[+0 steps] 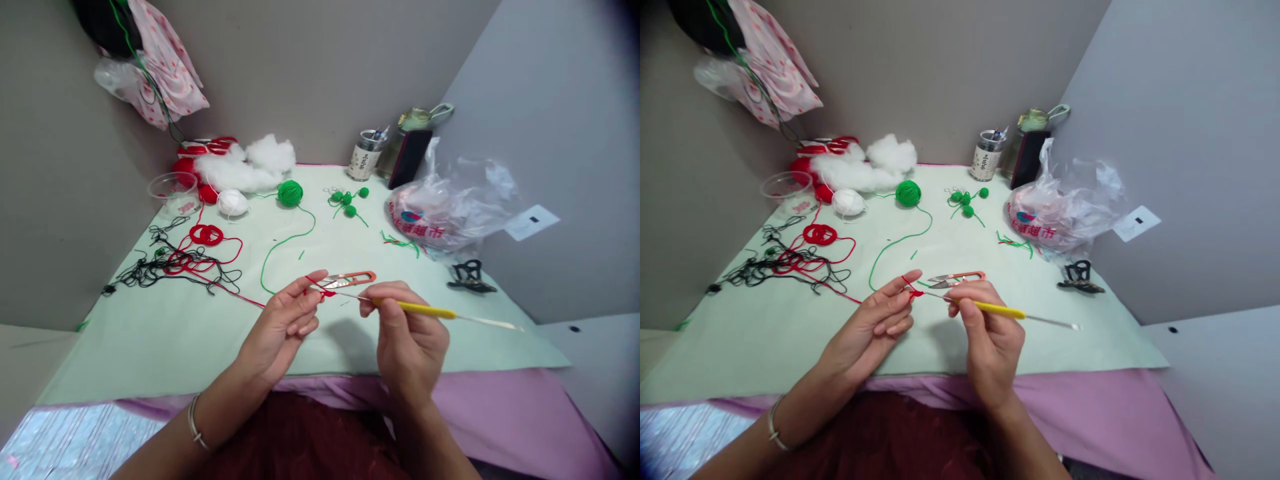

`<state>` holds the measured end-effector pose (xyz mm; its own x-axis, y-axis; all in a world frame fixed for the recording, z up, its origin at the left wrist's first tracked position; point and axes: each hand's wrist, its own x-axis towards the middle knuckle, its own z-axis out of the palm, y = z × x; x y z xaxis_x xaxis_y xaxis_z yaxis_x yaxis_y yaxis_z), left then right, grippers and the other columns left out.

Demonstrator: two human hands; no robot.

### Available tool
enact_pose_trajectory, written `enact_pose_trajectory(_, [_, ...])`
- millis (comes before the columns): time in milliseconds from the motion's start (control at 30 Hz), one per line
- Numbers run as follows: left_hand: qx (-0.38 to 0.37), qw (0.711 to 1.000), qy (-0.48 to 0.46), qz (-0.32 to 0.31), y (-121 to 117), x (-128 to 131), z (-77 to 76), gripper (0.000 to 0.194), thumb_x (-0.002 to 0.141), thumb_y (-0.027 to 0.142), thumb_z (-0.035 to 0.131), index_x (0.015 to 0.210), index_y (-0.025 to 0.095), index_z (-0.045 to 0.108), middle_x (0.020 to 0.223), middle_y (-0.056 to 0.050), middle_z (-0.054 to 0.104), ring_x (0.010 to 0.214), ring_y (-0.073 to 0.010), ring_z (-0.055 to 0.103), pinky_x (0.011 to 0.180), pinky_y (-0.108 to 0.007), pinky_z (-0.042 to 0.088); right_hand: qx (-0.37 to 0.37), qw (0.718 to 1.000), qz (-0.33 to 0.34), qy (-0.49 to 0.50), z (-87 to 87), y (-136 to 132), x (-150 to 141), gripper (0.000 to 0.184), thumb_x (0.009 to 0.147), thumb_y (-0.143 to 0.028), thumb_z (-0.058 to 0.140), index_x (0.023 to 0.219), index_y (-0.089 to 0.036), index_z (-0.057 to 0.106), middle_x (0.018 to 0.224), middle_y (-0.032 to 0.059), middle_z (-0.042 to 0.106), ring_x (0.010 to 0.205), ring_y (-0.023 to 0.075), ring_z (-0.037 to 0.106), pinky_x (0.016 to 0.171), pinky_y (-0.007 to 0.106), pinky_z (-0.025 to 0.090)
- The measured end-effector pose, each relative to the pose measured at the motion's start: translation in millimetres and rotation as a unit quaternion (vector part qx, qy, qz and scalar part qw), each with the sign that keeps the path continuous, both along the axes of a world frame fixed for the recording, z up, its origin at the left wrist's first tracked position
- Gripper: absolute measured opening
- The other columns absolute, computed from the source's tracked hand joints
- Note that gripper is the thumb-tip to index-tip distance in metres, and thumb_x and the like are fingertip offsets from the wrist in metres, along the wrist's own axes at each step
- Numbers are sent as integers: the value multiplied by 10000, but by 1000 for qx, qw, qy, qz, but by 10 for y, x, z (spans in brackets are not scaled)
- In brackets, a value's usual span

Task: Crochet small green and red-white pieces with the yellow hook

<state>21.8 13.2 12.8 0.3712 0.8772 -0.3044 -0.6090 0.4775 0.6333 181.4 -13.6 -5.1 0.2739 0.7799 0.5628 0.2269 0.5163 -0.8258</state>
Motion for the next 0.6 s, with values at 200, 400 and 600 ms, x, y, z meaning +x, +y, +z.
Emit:
enact_pose_trajectory(200, [90,990,93,60,-102,80,10,564,806,212,901,1340,236,722,782,41,634,633,-68,482,559,-176,362,3,996,54,-66,51,-5,-82,215,1002,-129,638,1075,-269,785,973,37,760,937,199,698,847,364,557])
enact_pose_trajectory(400, [79,994,74,-9,-105,65,1,349,842,236,871,1181,218,791,783,46,617,514,-25,308,487,-197,253,-58,993,82,69,-19,45,-15,170,1042,-264,621,1029,-266,790,962,33,754,775,166,656,740,341,560])
enact_pose_trajectory(600, [68,995,72,-2,-82,55,26,273,812,261,884,1069,200,814,761,52,572,494,-18,267,495,-210,240,-52,987,109,105,-32,24,23,173,1042,-280,618,1012,-267,788,1015,50,776,779,177,675,724,354,582])
